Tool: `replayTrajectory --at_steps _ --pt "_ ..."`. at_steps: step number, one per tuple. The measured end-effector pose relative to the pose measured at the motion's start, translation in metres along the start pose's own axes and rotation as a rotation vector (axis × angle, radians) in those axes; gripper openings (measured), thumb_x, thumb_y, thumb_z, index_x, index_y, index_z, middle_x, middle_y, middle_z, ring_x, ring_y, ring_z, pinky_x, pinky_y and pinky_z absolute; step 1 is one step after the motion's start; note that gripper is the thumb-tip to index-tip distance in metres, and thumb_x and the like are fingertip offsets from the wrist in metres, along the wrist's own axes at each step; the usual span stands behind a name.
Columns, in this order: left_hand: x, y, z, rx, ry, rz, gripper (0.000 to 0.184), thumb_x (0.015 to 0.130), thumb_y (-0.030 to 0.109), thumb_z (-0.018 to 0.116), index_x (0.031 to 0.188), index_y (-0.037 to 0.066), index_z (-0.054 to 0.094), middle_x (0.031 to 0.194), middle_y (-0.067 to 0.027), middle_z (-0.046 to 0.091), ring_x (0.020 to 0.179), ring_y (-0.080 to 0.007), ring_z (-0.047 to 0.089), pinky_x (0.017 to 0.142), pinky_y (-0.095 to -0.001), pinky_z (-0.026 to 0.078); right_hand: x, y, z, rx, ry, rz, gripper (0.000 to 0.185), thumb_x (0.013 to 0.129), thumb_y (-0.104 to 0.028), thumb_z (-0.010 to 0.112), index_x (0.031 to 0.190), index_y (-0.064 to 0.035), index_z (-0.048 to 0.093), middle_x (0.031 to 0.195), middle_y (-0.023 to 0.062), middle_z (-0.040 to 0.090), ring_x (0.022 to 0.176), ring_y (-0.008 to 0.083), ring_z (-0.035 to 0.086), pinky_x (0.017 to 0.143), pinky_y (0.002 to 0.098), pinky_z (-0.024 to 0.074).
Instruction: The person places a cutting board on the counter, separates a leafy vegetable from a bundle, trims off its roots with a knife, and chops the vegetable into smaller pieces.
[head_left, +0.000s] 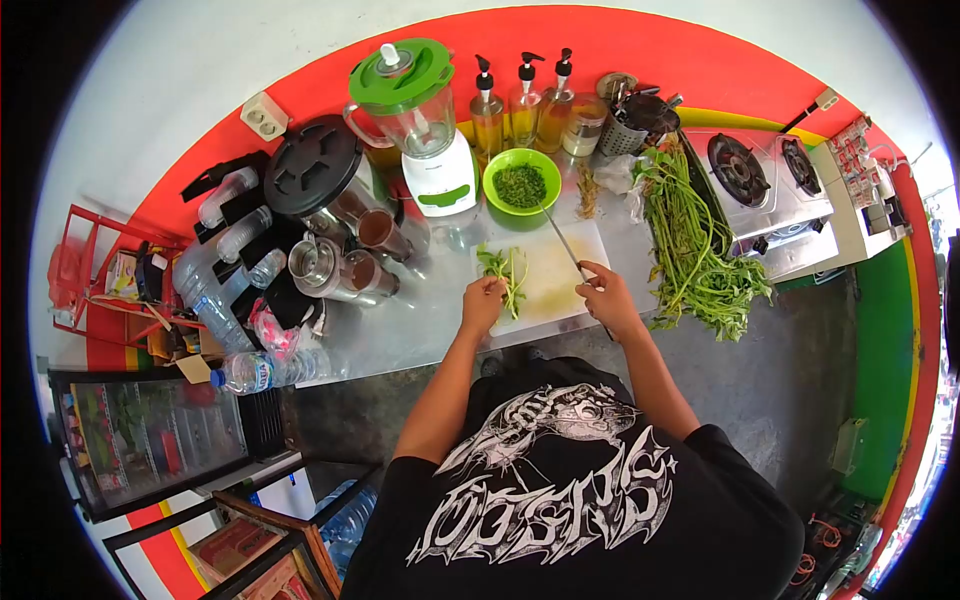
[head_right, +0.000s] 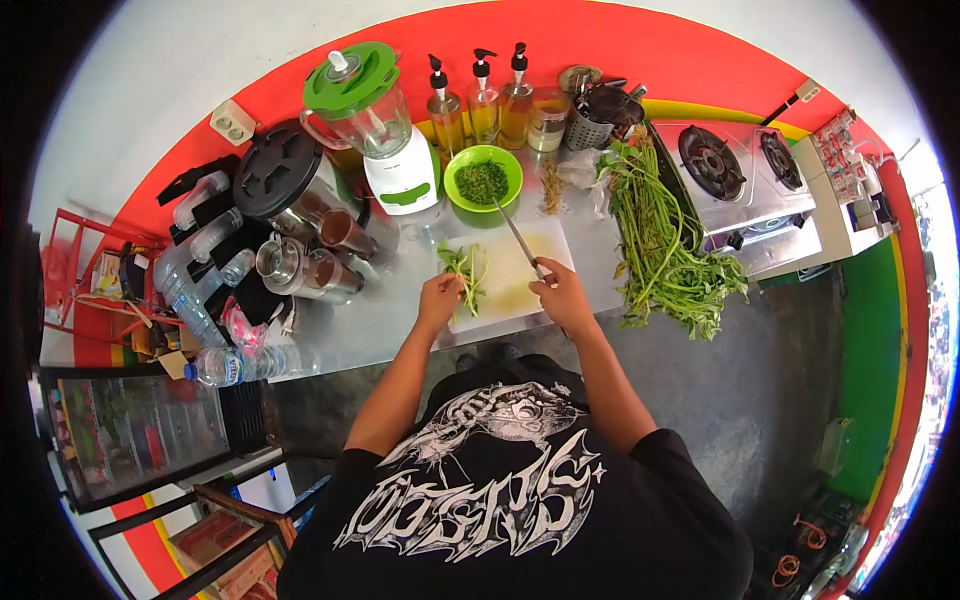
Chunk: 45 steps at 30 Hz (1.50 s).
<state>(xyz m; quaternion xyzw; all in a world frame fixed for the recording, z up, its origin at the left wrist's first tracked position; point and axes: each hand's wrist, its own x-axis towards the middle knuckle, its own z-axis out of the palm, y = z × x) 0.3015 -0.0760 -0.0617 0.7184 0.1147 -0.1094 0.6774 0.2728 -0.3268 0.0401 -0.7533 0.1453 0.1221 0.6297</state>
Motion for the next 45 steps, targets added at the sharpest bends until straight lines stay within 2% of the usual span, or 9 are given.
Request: replayTrajectory --at_steps 6,9,14,24,28,32,37,38,45 --pt "-0.010 0.013 -0.003 0.284 0.122 0.081 0.040 0.096 0.009 0.056 0.134 -0.005 0.058 0.087 -0.0111 0.075 0.072 -0.0134 0.065 0.070 -0.0289 0.051 0.006 0.010 -0.017 0.034 0.001 0.025 0.058 0.084 -0.003 0.067 0.140 -0.0029 0.054 0.082 0.0028 0.057 0.056 0.0081 0.050 0.048 0.0248 0.0383" --pt "-0.020 0.018 -0.006 0.252 0.172 0.017 0.041 0.096 0.010 0.056 0.135 -0.005 0.057 0.085 -0.0101 0.075 0.069 -0.0135 0.065 0.068 -0.0291 0.051 0.010 0.023 -0.019 0.045 -0.039 0.041 0.057 0.085 -0.002 0.066 0.140 -0.0008 0.054 0.078 0.0015 0.055 0.057 0.0079 0.050 0.049 0.0250 0.0389" --pt "-0.031 0.037 0.000 0.186 0.275 0.071 0.024 0.098 0.013 0.057 0.112 -0.005 0.063 0.083 -0.0088 0.075 0.067 -0.0112 0.063 0.064 -0.0284 0.049 0.014 0.041 -0.021 0.150 -0.117 0.108 0.052 0.088 -0.002 0.063 0.139 0.0032 0.053 0.080 0.0055 0.061 0.057 0.0095 0.052 0.049 0.0260 0.0413" --pt "-0.012 0.031 0.073 0.345 -0.091 0.268 0.020 0.092 0.010 0.065 0.111 0.004 0.067 0.082 -0.0112 0.074 0.067 -0.0182 0.067 0.064 -0.0316 0.052 0.011 0.048 -0.015 0.353 -0.103 0.211 0.036 0.099 -0.011 0.051 0.132 0.0015 0.053 0.081 0.0114 0.064 0.050 0.0119 0.053 0.045 0.0271 0.0432" --pt "-0.012 0.026 0.092 0.482 -0.074 0.204 0.018 0.089 0.011 0.068 0.104 0.002 0.068 0.086 -0.0123 0.071 0.073 -0.0275 0.068 0.070 -0.0381 0.054 0.010 0.063 -0.010 0.180 -0.032 0.079 0.049 0.093 -0.004 0.059 0.141 -0.0004 0.049 0.082 0.0084 0.062 0.056 0.0130 0.057 0.051 0.0276 0.0472" --pt "-0.018 0.014 0.096 0.722 0.041 0.398 0.022 0.083 0.010 0.072 0.105 0.005 0.068 0.097 -0.0118 0.065 0.092 -0.0326 0.062 0.082 -0.0419 0.051 0.009 0.091 -0.018 -0.181 -0.061 -0.133 0.059 0.090 0.000 0.058 0.147 -0.0010 0.043 0.082 0.0122 0.063 0.063 0.0163 0.062 0.061 0.0326 0.0519" --pt "-0.019 0.019 0.112 0.723 0.012 0.473 0.024 0.083 0.006 0.071 0.106 0.007 0.068 0.105 -0.0106 0.061 0.102 -0.0341 0.057 0.089 -0.0423 0.048 -0.008 0.088 -0.009 -0.480 0.199 -0.537 0.045 0.091 -0.003 0.059 0.135 0.0018 0.052 0.092 0.0271 0.068 0.073 0.0411 0.068 0.070 0.0463 0.0532" --pt "-0.016 0.020 0.116 0.700 -0.010 0.505 0.022 0.084 0.004 0.068 0.106 0.007 0.068 0.104 -0.0106 0.061 0.101 -0.0344 0.058 0.088 -0.0424 0.049 -0.012 0.086 -0.007 -0.449 0.246 -0.542 0.036 0.091 -0.007 0.061 0.125 0.0040 0.058 0.087 0.0285 0.068 0.078 0.0494 0.065 0.074 0.0509 0.0521" --pt "-0.003 0.009 0.135 0.782 -0.049 0.484 0.016 0.085 0.002 0.062 0.096 0.006 0.072 0.099 -0.0079 0.064 0.101 -0.0314 0.058 0.087 -0.0411 0.052 -0.019 0.091 -0.005 -0.772 0.176 -0.188 0.027 0.095 -0.025 0.059 0.104 -0.0001 0.057 0.076 0.0282 0.066 0.075 0.0491 0.066 0.068 0.0578 0.0504"
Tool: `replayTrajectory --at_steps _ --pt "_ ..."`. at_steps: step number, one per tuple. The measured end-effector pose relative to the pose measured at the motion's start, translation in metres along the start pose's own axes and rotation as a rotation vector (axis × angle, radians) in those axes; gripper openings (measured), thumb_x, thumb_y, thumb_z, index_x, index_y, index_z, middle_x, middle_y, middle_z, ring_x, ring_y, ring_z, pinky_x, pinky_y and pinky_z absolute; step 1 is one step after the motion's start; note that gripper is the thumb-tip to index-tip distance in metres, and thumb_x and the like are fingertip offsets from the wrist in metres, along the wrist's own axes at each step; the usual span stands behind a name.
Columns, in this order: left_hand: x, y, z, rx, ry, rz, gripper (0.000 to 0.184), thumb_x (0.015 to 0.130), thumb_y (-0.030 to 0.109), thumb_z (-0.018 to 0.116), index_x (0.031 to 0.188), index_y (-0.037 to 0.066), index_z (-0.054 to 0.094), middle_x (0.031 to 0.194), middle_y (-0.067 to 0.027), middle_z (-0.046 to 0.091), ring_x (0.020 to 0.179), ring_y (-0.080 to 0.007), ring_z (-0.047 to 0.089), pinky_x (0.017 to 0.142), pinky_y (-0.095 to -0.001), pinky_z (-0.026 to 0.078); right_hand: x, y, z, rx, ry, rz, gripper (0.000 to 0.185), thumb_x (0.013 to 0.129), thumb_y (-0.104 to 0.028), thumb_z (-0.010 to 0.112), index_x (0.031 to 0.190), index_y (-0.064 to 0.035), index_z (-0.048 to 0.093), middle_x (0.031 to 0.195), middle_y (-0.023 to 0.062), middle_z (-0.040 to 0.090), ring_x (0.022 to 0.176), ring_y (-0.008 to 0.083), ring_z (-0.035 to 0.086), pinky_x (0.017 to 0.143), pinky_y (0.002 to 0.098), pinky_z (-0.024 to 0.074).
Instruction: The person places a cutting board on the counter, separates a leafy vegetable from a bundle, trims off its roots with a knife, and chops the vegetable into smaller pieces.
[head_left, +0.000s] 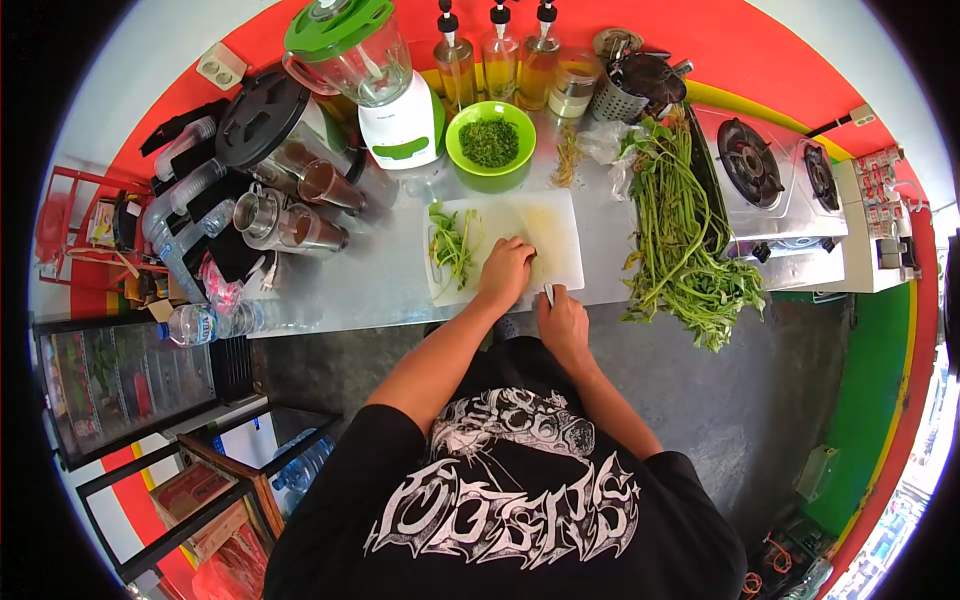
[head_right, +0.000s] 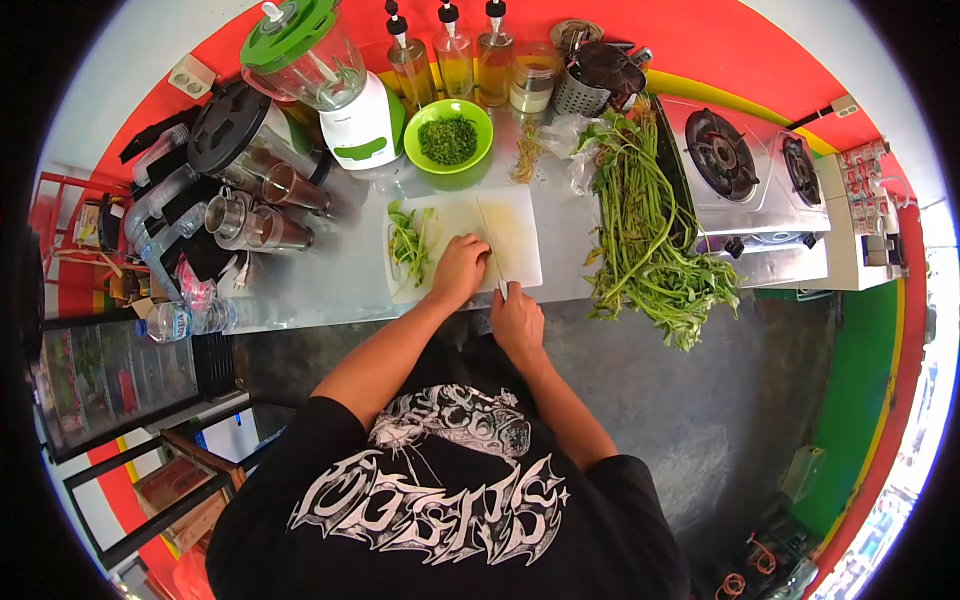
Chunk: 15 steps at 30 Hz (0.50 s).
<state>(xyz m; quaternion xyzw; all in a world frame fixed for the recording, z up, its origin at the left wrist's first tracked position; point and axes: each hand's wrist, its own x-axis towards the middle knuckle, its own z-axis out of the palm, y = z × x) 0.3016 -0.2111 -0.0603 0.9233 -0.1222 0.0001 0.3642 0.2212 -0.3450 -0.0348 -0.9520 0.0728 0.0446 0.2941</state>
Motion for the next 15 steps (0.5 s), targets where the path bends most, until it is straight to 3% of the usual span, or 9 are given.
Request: replayTrajectory --at_steps 2,6,15 --pt "0.000 0.001 -0.001 0.052 0.021 0.017 0.015 0.083 0.003 0.065 0.095 0.006 0.073 0.099 -0.0083 0.066 0.100 -0.0337 0.058 0.086 -0.0418 0.052 -0.005 -0.007 -0.008 -0.073 -0.034 0.006 0.027 0.096 -0.026 0.057 0.104 -0.0013 0.055 0.074 0.0271 0.066 0.072 0.0485 0.066 0.066 0.0580 0.0510" --pt "0.005 -0.001 -0.005 0.129 0.018 0.100 0.015 0.082 0.003 0.063 0.092 0.007 0.075 0.097 -0.0048 0.063 0.102 -0.0288 0.058 0.086 -0.0387 0.054 -0.006 -0.005 -0.008 -0.196 -0.069 -0.001 0.027 0.098 -0.029 0.053 0.102 -0.0031 0.049 0.071 0.0241 0.068 0.066 0.0453 0.067 0.063 0.0575 0.0525" --pt "0.009 0.002 -0.001 0.222 -0.078 0.102 0.019 0.083 0.005 0.058 0.092 0.007 0.075 0.097 -0.0060 0.064 0.098 -0.0274 0.062 0.082 -0.0396 0.057 -0.007 -0.004 -0.012 -0.360 -0.154 -0.017 0.027 0.102 -0.030 0.048 0.100 -0.0039 0.046 0.071 0.0213 0.069 0.067 0.0406 0.070 0.061 0.0523 0.0546"
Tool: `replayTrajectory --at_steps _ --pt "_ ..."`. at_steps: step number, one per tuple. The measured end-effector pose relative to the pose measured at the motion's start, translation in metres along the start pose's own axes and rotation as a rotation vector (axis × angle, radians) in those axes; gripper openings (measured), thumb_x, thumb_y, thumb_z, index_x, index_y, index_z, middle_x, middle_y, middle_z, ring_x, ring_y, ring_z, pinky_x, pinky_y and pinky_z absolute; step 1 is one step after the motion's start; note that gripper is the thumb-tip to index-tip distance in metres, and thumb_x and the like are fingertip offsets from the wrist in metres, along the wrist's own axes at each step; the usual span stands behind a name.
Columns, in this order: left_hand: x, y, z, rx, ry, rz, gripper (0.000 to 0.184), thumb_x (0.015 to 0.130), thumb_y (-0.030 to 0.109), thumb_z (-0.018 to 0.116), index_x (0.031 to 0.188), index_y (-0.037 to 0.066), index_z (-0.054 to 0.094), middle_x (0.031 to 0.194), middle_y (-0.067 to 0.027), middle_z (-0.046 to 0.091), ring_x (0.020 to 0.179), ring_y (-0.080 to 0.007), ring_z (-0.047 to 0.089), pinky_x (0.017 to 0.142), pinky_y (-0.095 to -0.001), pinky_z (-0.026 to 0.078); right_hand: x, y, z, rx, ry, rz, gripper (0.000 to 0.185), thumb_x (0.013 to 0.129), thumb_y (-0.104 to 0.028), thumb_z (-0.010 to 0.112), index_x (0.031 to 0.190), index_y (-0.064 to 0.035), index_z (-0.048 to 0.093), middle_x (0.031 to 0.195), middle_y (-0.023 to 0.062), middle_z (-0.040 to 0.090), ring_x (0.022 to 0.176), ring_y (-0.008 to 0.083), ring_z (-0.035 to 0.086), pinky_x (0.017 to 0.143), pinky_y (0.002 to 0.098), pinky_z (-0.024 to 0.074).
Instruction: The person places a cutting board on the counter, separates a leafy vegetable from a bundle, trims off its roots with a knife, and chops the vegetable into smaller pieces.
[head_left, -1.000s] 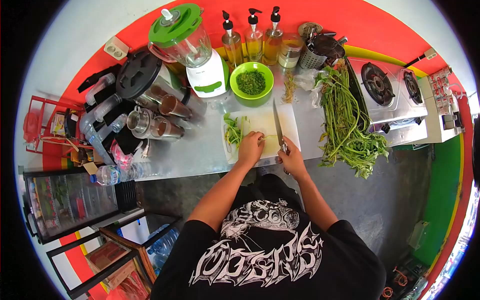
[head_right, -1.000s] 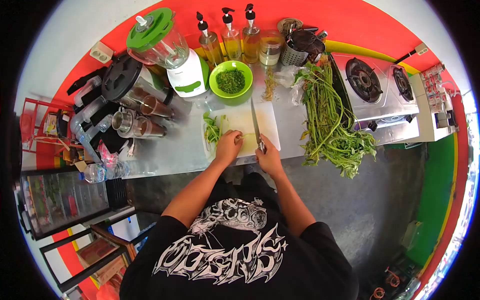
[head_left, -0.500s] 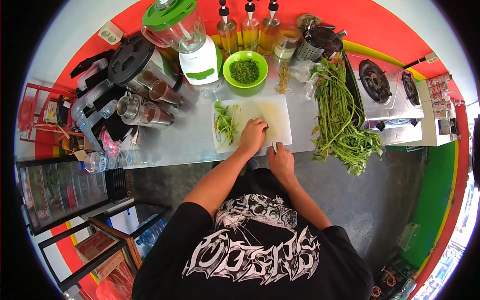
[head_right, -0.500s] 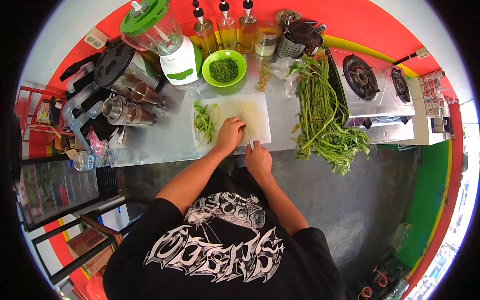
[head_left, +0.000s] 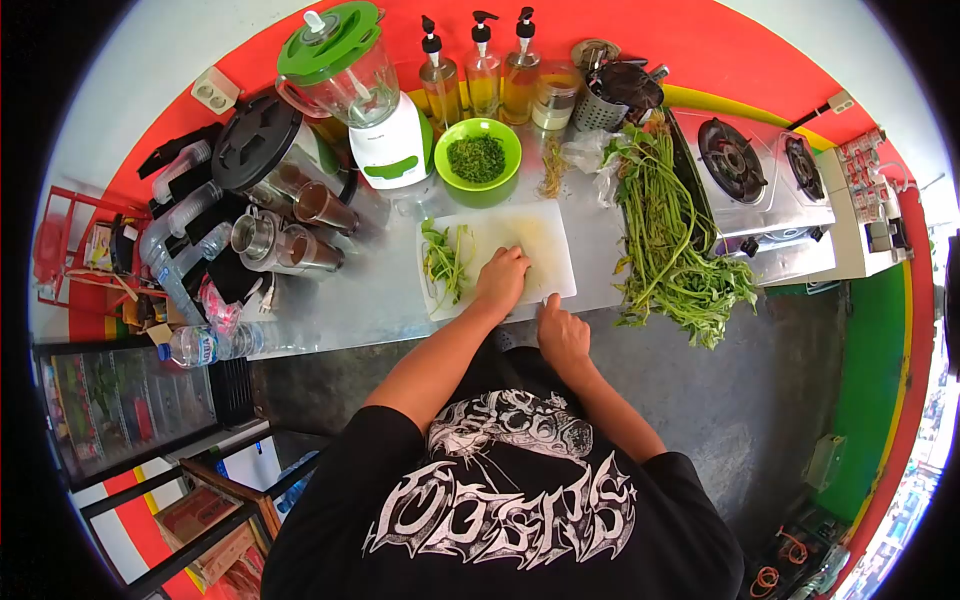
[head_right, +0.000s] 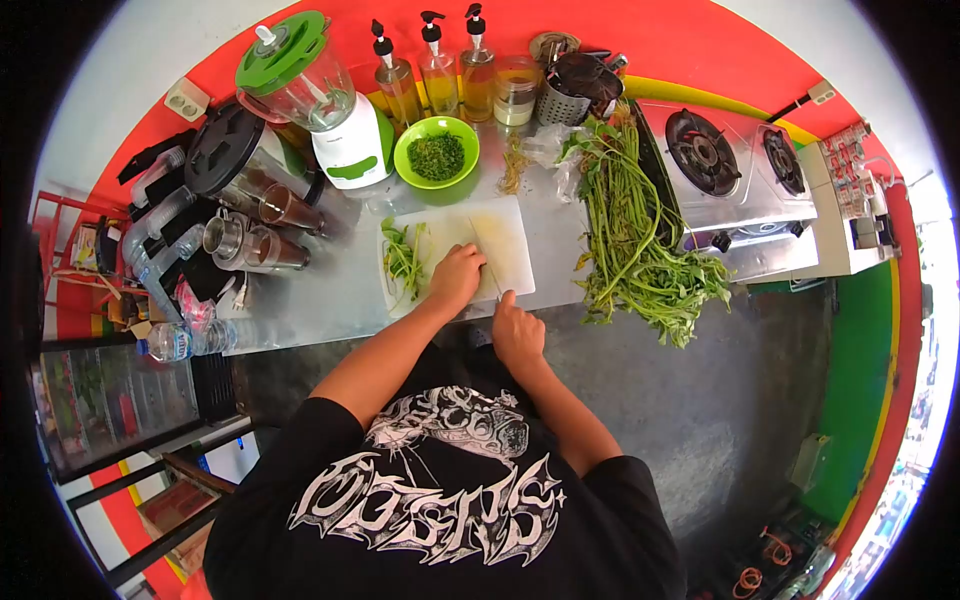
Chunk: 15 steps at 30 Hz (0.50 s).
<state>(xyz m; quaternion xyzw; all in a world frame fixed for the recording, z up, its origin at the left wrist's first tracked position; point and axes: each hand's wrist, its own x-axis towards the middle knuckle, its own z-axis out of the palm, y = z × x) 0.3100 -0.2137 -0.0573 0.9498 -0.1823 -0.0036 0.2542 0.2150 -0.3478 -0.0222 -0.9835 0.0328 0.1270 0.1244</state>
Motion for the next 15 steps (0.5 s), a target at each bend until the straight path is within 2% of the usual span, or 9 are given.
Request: replayTrajectory --at_steps 1,3,6,13,15 --pt "-0.001 0.000 -0.001 0.019 -0.023 0.011 0.020 0.083 0.004 0.058 0.094 0.007 0.074 0.096 -0.0063 0.064 0.097 -0.0274 0.062 0.081 -0.0394 0.057 -0.001 0.001 0.000 -0.001 -0.009 -0.011 0.026 0.102 -0.030 0.048 0.100 -0.0039 0.045 0.071 0.0204 0.069 0.067 0.0401 0.070 0.061 0.0518 0.0548" --pt "-0.005 0.000 -0.001 0.053 0.002 0.050 0.020 0.083 0.004 0.058 0.096 0.007 0.073 0.097 -0.0063 0.063 0.097 -0.0273 0.062 0.080 -0.0390 0.058 0.000 0.005 0.010 -0.122 0.062 -0.057 0.019 0.099 -0.024 0.052 0.099 -0.0055 0.047 0.065 0.0138 0.068 0.062 0.0334 0.071 0.054 0.0438 0.0566" --pt "-0.006 -0.001 0.001 0.058 0.017 0.058 0.017 0.078 0.002 0.061 0.091 0.007 0.072 0.094 -0.0058 0.062 0.095 -0.0284 0.062 0.078 -0.0398 0.057 0.008 0.007 0.023 -0.159 0.087 -0.052 0.019 0.098 -0.023 0.053 0.100 -0.0051 0.048 0.066 0.0142 0.069 0.063 0.0332 0.072 0.055 0.0434 0.0573" --pt "-0.008 -0.003 0.003 0.051 0.008 0.024 0.015 0.079 0.003 0.061 0.089 0.007 0.071 0.093 -0.0053 0.062 0.093 -0.0270 0.063 0.077 -0.0395 0.056 0.015 -0.002 0.008 -0.130 0.118 -0.091 0.019 0.099 -0.022 0.054 0.102 -0.0045 0.048 0.066 0.0150 0.069 0.063 0.0330 0.072 0.056 0.0432 0.0583" --pt "-0.009 -0.002 0.003 0.043 0.017 0.023 0.015 0.080 0.003 0.060 0.089 0.007 0.071 0.093 -0.0055 0.062 0.093 -0.0272 0.063 0.077 -0.0396 0.056 0.011 -0.004 0.003 -0.046 -0.014 -0.025 0.025 0.101 -0.027 0.051 0.104 -0.0024 0.044 0.076 0.0204 0.071 0.072 0.0404 0.071 0.064 0.0504 0.0569"
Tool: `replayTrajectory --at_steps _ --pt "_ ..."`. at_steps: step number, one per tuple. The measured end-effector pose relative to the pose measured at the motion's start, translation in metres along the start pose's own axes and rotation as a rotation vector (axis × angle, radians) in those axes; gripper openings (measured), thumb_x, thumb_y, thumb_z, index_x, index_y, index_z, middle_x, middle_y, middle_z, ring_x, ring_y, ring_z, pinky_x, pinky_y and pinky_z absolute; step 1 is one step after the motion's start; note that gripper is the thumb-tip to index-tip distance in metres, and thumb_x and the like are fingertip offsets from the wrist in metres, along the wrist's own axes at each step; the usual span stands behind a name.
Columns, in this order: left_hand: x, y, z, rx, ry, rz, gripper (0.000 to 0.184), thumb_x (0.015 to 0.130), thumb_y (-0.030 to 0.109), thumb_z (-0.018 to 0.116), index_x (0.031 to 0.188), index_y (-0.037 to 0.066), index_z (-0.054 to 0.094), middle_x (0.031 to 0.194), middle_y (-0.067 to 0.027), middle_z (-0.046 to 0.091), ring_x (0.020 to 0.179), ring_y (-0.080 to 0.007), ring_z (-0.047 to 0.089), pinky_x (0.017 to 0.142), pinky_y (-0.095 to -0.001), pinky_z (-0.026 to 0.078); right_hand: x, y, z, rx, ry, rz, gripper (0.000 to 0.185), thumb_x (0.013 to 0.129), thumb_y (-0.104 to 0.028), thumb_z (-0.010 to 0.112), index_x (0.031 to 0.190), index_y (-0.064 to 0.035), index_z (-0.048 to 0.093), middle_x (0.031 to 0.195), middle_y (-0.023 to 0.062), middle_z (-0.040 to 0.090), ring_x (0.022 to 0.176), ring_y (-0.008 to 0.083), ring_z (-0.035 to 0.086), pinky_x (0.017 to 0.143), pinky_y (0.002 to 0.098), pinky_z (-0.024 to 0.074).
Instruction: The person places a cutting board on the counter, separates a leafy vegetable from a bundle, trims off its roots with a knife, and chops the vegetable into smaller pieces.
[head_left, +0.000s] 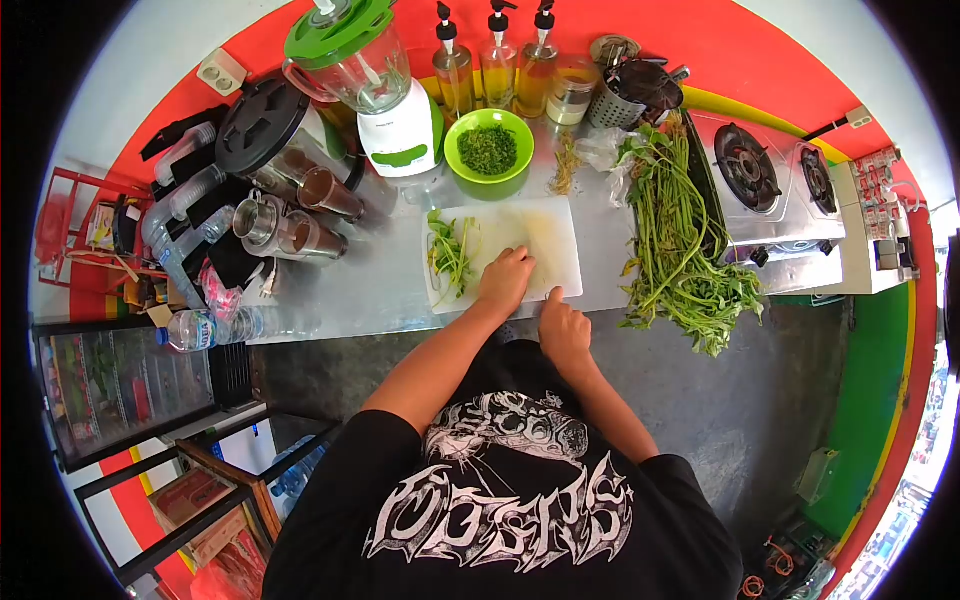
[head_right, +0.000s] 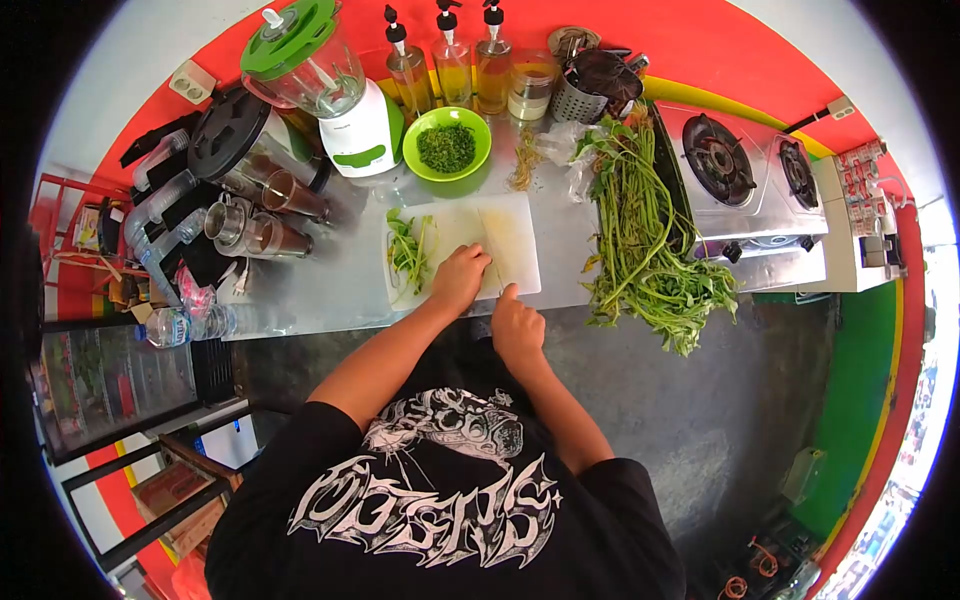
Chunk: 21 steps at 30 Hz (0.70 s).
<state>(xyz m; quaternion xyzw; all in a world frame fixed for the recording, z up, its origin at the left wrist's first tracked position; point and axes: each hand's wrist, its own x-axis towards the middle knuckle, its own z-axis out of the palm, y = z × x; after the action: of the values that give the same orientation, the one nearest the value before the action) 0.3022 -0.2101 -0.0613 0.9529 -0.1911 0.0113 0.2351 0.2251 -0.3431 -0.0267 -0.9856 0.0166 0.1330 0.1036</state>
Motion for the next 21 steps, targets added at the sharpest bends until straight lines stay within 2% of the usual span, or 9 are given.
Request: replayTrajectory --at_steps 3,6,10,13,18,21 --pt "0.001 0.002 -0.003 -0.015 0.011 -0.004 0.015 0.081 0.003 0.059 0.090 0.007 0.071 0.094 -0.0061 0.063 0.094 -0.0275 0.063 0.078 -0.0398 0.056 0.006 -0.001 0.009 0.028 0.022 0.037 0.025 0.102 -0.027 0.051 0.103 -0.0031 0.045 0.076 0.0203 0.071 0.072 0.0408 0.071 0.063 0.0500 0.0569" --pt "0.001 0.004 -0.007 0.008 -0.049 -0.016 0.018 0.083 0.003 0.057 0.094 0.006 0.071 0.098 -0.0071 0.063 0.097 -0.0277 0.063 0.081 -0.0387 0.057 0.010 0.000 0.005 0.004 0.063 -0.020 0.025 0.102 -0.028 0.051 0.102 -0.0038 0.045 0.075 0.0200 0.070 0.071 0.0407 0.071 0.064 0.0500 0.0571" --pt "0.003 0.001 -0.007 -0.032 -0.051 0.000 0.016 0.083 0.004 0.057 0.089 0.005 0.072 0.095 -0.0100 0.065 0.096 -0.0292 0.064 0.083 -0.0400 0.056 0.005 -0.002 -0.002 0.002 0.077 -0.047 0.026 0.102 -0.029 0.052 0.102 -0.0039 0.045 0.075 0.0200 0.070 0.071 0.0407 0.071 0.063 0.0497 0.0571" --pt "0.005 -0.002 -0.003 -0.045 -0.025 0.012 0.015 0.078 0.000 0.058 0.082 0.004 0.072 0.090 -0.0103 0.065 0.089 -0.0320 0.064 0.080 -0.0430 0.054 0.010 -0.001 0.012 0.019 0.043 0.004 0.026 0.101 -0.029 0.052 0.103 -0.0035 0.045 0.077 0.0202 0.070 0.071 0.0406 0.071 0.062 0.0495 0.0570" --pt "0.007 -0.005 -0.002 -0.116 -0.016 -0.023 0.017 0.079 0.001 0.059 0.086 0.004 0.073 0.090 -0.0114 0.066 0.090 -0.0329 0.065 0.080 -0.0441 0.054 0.016 0.001 0.005 0.052 0.049 -0.060 0.028 0.101 -0.030 0.053 0.104 -0.0025 0.046 0.077 0.0206 0.070 0.070 0.0410 0.071 0.061 0.0496 0.0572" --pt "0.009 -0.008 -0.003 -0.172 -0.010 -0.053 0.017 0.079 0.002 0.060 0.088 0.003 0.074 0.093 -0.0126 0.067 0.091 -0.0341 0.065 0.081 -0.0449 0.054 0.016 -0.002 0.008 0.082 0.037 -0.022 0.028 0.101 -0.029 0.054 0.103 -0.0025 0.046 0.078 0.0219 0.070 0.072 0.0414 0.071 0.063 0.0510 0.0571"
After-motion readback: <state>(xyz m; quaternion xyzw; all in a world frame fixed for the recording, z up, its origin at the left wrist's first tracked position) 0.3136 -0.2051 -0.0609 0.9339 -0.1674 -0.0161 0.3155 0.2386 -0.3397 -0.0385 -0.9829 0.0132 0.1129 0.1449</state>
